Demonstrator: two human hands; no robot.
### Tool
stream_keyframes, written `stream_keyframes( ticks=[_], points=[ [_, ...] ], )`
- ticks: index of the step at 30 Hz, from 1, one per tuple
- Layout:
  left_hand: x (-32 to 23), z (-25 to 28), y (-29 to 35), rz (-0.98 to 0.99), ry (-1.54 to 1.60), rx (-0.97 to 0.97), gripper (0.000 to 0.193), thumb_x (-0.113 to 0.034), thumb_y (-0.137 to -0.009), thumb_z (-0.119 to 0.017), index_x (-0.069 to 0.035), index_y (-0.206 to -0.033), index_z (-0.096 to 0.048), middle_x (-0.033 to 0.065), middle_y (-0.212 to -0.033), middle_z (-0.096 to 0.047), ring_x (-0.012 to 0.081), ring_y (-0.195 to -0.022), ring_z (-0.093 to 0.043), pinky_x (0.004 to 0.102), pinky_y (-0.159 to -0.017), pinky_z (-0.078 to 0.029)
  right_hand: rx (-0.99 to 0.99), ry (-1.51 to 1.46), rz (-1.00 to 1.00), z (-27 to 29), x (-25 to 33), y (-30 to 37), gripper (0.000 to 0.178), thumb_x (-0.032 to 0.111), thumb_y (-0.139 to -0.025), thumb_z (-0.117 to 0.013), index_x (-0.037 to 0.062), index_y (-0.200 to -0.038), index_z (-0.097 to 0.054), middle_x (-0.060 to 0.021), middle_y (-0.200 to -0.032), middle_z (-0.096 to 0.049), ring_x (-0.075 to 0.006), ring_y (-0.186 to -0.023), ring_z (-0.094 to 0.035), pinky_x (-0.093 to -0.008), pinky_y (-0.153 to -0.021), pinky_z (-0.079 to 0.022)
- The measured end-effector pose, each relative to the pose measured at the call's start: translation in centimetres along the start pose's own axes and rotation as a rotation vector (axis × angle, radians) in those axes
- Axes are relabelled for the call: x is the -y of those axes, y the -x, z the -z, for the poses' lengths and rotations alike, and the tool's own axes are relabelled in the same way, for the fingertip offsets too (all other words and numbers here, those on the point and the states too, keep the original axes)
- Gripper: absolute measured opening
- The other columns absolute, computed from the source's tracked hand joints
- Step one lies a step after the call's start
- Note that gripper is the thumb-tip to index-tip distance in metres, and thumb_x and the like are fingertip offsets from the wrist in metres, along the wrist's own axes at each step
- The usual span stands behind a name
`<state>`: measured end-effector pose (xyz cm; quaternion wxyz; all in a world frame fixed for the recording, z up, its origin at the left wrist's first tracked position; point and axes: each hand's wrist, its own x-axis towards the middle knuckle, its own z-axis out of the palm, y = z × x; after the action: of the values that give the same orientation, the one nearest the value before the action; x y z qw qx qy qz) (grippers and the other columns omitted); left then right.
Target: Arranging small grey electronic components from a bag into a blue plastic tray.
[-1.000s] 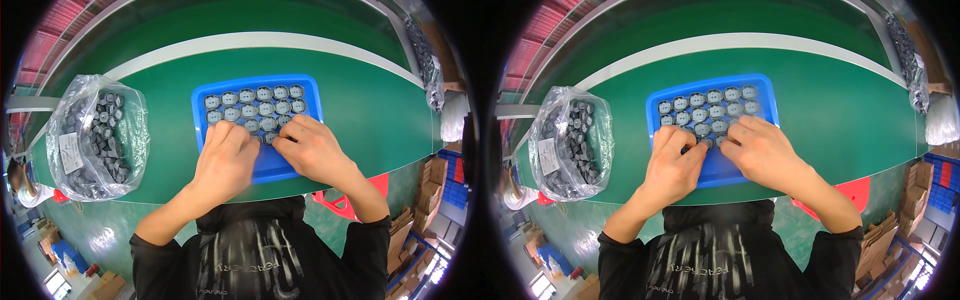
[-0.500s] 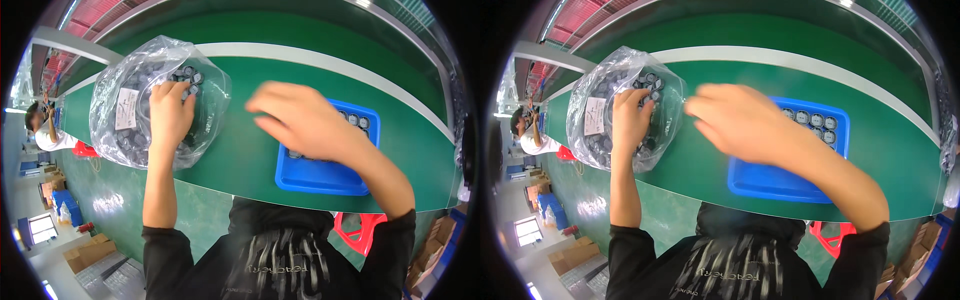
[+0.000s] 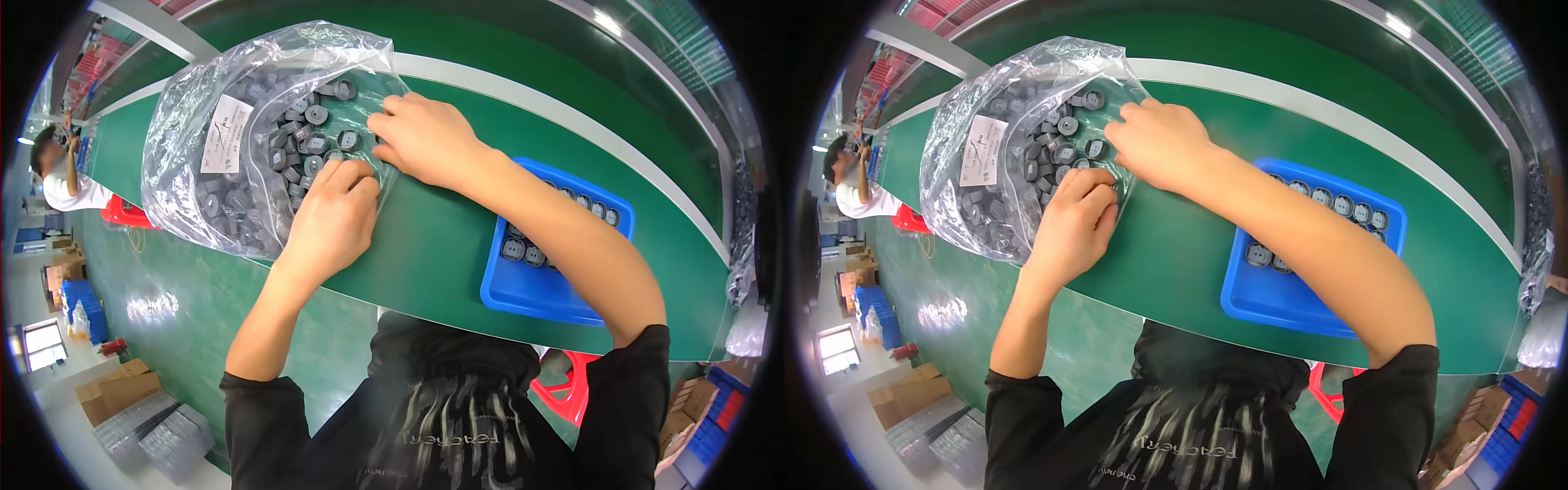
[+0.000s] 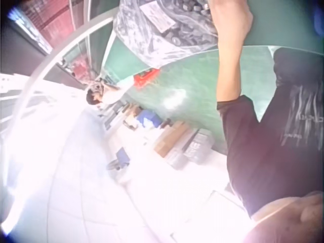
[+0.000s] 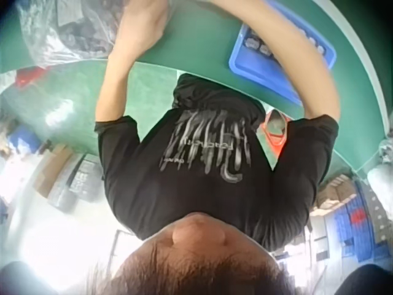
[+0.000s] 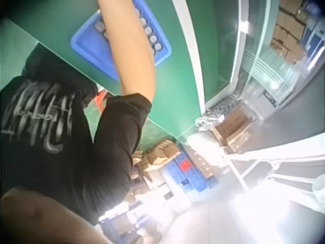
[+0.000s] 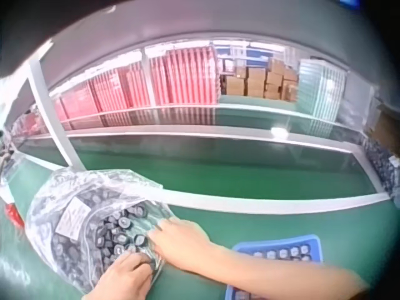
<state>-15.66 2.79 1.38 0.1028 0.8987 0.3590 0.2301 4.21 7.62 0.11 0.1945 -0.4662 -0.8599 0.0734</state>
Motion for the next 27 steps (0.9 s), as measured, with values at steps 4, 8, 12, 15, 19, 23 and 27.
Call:
stream_keyframes(
  ticks=[4,8,12,15,19,23,27],
  points=[
    [-0.2,0.4,0.5,0.03,0.065,-0.081,0.013,0.003,-0.078,-0.068,0.004,-0.09,-0.064,0.0155,-0.102,-0.063,0.0344,-0.096,-0.061,0.0428,-0.085,-0.052,0.006,0.011,0.012,0.2,0.1,1.0,0.019,0.021,-0.086,-0.072,0.005,-0.093,-0.065,-0.0104,-0.098,-0.063,-0.0324,-0.097,-0.064,-0.0449,-0.078,-0.055],
    [-0.6,0.3,0.3,0.046,0.008,-0.049,0.018,0.002,-0.076,-0.072,0.002,-0.094,-0.068,0.0134,-0.102,-0.064,0.0334,-0.094,-0.062,0.0425,-0.085,-0.052,-0.14,-0.036,0.163,-0.4,0.0,2.7,0.013,0.013,-0.086,-0.07,0.0039,-0.094,-0.066,-0.01,-0.097,-0.064,-0.0316,-0.096,-0.063,-0.0429,-0.081,-0.054],
    [-0.6,-0.5,0.5,0.067,-0.015,-0.069,0.017,0.001,-0.077,-0.073,0.001,-0.094,-0.069,0.0123,-0.102,-0.065,0.0325,-0.092,-0.061,0.042,-0.084,-0.052,-0.149,-0.088,0.076,-0.5,-0.1,3.1,0.009,0.011,-0.087,-0.069,0.0037,-0.092,-0.067,-0.0096,-0.097,-0.064,-0.0314,-0.096,-0.062,-0.0431,-0.081,-0.054],
    [-0.3,-1.0,0.9,0.064,-0.019,-0.12,0.014,0.002,-0.078,-0.072,0.001,-0.091,-0.07,0.012,-0.102,-0.065,0.032,-0.092,-0.06,0.0418,-0.084,-0.051,-0.169,-0.073,0.103,-0.9,-0.3,3.1,0.008,0.012,-0.087,-0.07,0.0041,-0.089,-0.068,-0.0089,-0.096,-0.063,-0.0305,-0.096,-0.062,-0.0422,-0.081,-0.053],
    [-0.2,-1.4,1.2,0.048,-0.157,-0.189,0.008,0.0,-0.08,-0.073,0.0,-0.088,-0.072,0.0104,-0.102,-0.065,0.0302,-0.095,-0.058,0.0418,-0.08,-0.047,-0.168,-0.057,0.053,-0.7,1.3,3.0,0.008,0.011,-0.084,-0.069,0.0037,-0.087,-0.07,-0.0086,-0.096,-0.063,-0.0291,-0.096,-0.061,-0.0407,-0.082,-0.051],
    [-0.6,-1.0,0.9,0.025,-0.224,-0.214,0.005,-0.001,-0.08,-0.074,-0.001,-0.085,-0.072,0.0091,-0.1,-0.064,0.0285,-0.093,-0.057,0.0422,-0.076,-0.043,-0.133,0.117,0.039,-0.5,2.4,2.4,0.012,0.012,-0.078,-0.068,0.005,-0.086,-0.073,-0.0085,-0.098,-0.065,-0.0269,-0.098,-0.061,-0.0395,-0.085,-0.049],
    [-0.9,-1.1,0.6,0.027,-0.217,-0.196,0.003,-0.001,-0.081,-0.073,-0.001,-0.083,-0.071,0.0086,-0.096,-0.064,0.029,-0.09,-0.056,0.0429,-0.075,-0.043,-0.086,0.24,0.048,-0.4,3.1,2.0,0.013,0.016,-0.079,-0.067,0.0081,-0.085,-0.076,-0.0078,-0.096,-0.066,-0.0265,-0.1,-0.061,-0.039,-0.086,-0.048]
  ],
)
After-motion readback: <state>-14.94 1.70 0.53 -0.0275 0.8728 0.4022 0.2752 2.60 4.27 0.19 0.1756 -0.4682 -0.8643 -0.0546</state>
